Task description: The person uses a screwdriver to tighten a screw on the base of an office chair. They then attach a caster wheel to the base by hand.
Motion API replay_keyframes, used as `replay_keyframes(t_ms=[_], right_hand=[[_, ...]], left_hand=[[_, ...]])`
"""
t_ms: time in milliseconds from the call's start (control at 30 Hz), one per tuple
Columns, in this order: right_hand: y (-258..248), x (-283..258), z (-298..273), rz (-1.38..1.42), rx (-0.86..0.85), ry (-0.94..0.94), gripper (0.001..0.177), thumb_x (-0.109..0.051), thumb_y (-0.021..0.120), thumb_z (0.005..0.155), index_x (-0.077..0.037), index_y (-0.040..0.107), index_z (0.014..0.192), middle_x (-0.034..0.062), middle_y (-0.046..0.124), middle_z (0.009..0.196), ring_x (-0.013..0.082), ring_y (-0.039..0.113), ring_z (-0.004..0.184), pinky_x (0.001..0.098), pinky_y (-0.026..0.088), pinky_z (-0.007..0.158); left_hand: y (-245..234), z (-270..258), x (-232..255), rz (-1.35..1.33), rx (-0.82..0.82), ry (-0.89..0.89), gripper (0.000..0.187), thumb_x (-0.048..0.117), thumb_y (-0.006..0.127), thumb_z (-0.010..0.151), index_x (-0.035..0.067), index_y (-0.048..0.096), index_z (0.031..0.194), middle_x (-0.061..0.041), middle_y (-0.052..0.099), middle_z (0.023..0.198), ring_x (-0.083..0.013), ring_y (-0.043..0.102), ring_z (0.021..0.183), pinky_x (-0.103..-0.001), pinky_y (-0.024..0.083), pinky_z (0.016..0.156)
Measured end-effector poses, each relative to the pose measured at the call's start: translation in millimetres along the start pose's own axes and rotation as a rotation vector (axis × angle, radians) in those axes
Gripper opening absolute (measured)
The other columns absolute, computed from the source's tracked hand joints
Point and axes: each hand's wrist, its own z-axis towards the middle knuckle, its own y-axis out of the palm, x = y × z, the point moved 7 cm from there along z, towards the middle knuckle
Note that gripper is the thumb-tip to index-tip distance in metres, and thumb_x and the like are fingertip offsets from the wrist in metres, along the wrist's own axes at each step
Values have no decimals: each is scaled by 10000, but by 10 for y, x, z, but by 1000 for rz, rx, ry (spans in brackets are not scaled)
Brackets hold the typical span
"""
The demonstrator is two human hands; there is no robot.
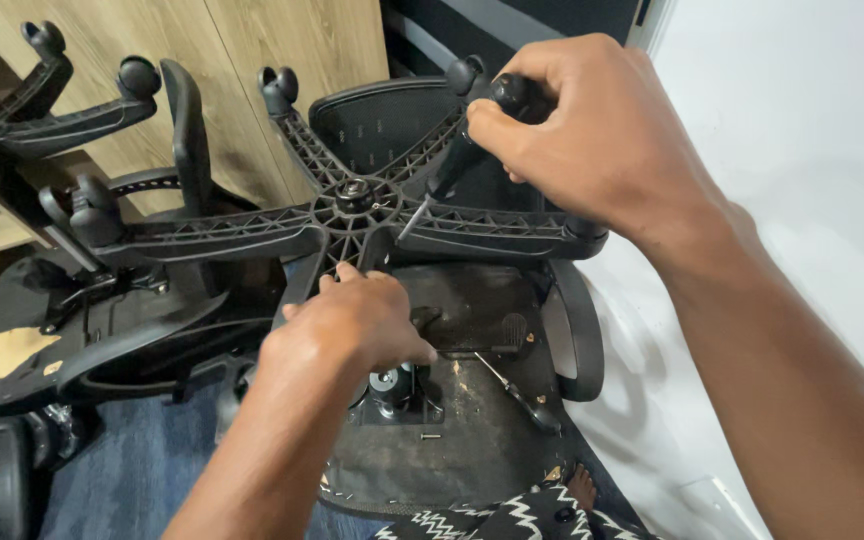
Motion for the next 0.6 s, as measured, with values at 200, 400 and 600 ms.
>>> replay_keyframes(t_ms=[200,400,600], right_hand=[[99,-14,48,94,-38,-20,235,-273,688,862,-58,770,911,41,703,625,99,685,572,271,509,555],[255,-2,44,109,-106,-2,236,-259,685,850,-104,795,991,27,714,641,80,672,588,264,497,556],[438,-49,-99,265,-235,-22,269,-239,710,811,-84,800,1011,-3,737,714,58,657,634,235,504,589]], left_hand=[[56,11,-312,48,52,65,1098,390,845,803,61,180,1613,-177,130,1700,-353,157,1573,-598,260,1229],[74,114,-494,38,70,84,1128,436,846,791,101,143,1607,-149,90,1691,-316,94,1575,-607,192,1237],[57,236,-708,11,80,132,1073,426,813,765,177,195,1606,-81,124,1703,-267,72,1594,-623,177,1244]])
